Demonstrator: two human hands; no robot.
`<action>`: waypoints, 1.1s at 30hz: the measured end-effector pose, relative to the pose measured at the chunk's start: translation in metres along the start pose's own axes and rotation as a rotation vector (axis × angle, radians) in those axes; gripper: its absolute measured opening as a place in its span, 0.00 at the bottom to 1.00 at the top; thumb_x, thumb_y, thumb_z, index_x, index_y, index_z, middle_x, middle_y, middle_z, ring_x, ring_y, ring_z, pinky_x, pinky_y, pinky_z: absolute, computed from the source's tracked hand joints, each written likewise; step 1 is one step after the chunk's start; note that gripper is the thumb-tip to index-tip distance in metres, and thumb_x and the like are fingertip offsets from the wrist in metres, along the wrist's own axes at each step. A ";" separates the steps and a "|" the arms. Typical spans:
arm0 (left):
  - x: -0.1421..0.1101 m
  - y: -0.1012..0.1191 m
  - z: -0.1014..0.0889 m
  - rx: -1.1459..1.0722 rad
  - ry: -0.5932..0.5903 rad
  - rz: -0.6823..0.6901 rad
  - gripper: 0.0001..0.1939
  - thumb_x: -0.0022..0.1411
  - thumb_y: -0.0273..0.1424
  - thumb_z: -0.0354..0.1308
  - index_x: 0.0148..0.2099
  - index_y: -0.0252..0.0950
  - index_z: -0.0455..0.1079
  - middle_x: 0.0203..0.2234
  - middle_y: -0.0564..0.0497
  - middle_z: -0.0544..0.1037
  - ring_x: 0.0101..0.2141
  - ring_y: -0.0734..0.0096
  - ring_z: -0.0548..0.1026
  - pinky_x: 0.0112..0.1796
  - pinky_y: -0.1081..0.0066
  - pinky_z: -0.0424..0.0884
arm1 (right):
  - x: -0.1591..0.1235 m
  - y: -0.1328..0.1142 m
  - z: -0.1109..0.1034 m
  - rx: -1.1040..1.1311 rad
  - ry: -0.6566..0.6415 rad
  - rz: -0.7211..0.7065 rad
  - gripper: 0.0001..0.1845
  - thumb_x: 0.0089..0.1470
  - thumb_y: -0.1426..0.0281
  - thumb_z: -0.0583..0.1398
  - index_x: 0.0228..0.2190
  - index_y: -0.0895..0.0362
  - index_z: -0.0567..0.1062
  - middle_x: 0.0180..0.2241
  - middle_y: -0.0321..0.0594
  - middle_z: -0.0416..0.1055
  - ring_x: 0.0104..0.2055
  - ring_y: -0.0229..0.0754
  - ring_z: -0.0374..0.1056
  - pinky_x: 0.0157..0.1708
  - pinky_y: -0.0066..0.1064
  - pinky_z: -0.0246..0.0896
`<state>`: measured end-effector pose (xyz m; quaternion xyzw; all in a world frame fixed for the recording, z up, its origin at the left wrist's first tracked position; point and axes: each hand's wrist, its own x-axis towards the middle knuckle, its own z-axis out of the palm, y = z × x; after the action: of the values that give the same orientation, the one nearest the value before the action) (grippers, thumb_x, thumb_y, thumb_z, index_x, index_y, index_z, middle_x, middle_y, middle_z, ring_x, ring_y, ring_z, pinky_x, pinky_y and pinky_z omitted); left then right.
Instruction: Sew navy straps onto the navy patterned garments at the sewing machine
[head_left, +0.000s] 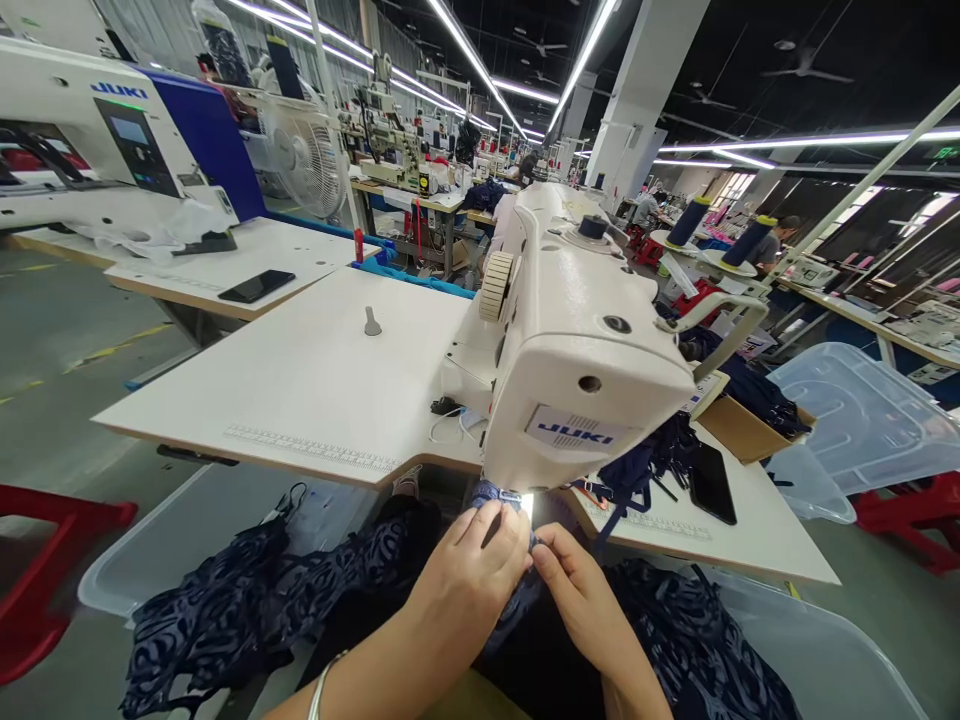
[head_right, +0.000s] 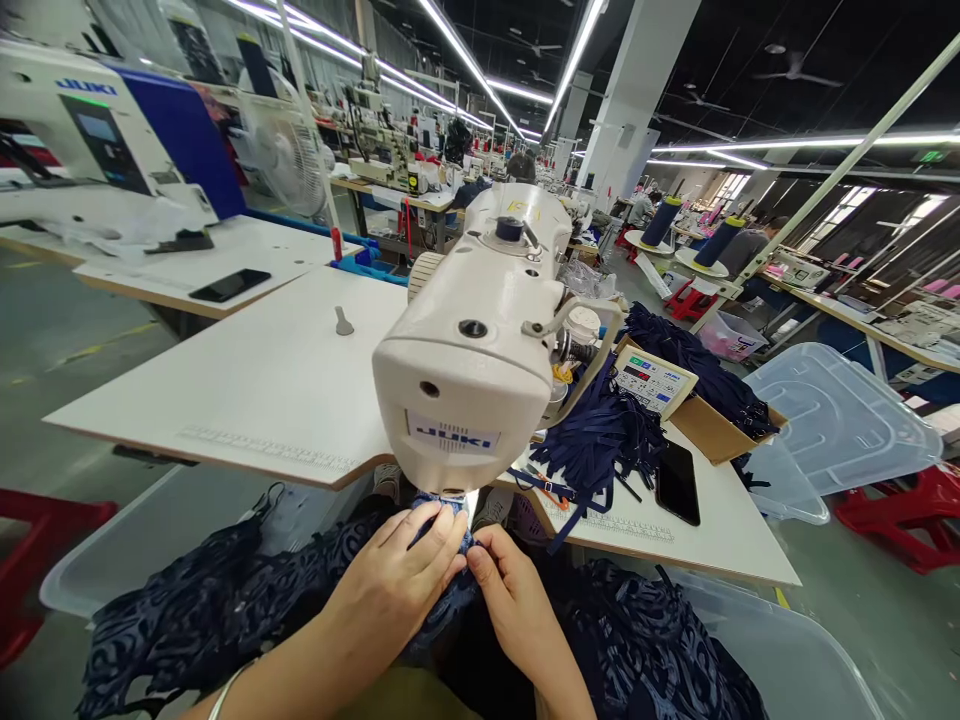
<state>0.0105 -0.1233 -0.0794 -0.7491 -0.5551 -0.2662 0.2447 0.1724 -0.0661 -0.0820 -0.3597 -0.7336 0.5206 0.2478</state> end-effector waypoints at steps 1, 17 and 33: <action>-0.001 0.000 0.002 0.009 -0.012 0.004 0.16 0.68 0.28 0.50 0.54 0.29 0.67 0.45 0.45 0.75 0.45 0.63 0.72 0.46 0.64 0.65 | 0.001 0.002 0.000 0.018 -0.006 -0.008 0.15 0.63 0.60 0.50 0.35 0.55 0.70 0.33 0.35 0.68 0.36 0.38 0.63 0.39 0.28 0.59; -0.006 -0.024 -0.047 -0.584 -0.469 -0.389 0.19 0.70 0.37 0.42 0.29 0.37 0.65 0.17 0.57 0.70 0.18 0.76 0.68 0.19 0.76 0.60 | 0.010 -0.037 0.014 -0.893 0.270 -0.608 0.11 0.62 0.73 0.51 0.32 0.54 0.72 0.29 0.40 0.73 0.28 0.41 0.64 0.27 0.29 0.55; -0.015 -0.014 -0.007 -0.228 0.029 -0.126 0.15 0.70 0.30 0.47 0.56 0.42 0.68 0.47 0.52 0.78 0.50 0.70 0.72 0.50 0.65 0.53 | 0.026 -0.009 0.012 -0.194 0.382 -0.058 0.07 0.59 0.64 0.55 0.35 0.55 0.67 0.30 0.35 0.70 0.33 0.38 0.68 0.36 0.28 0.62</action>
<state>-0.0077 -0.1349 -0.0836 -0.7316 -0.5636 -0.3535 0.1487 0.1448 -0.0546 -0.0777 -0.4529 -0.7300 0.3625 0.3614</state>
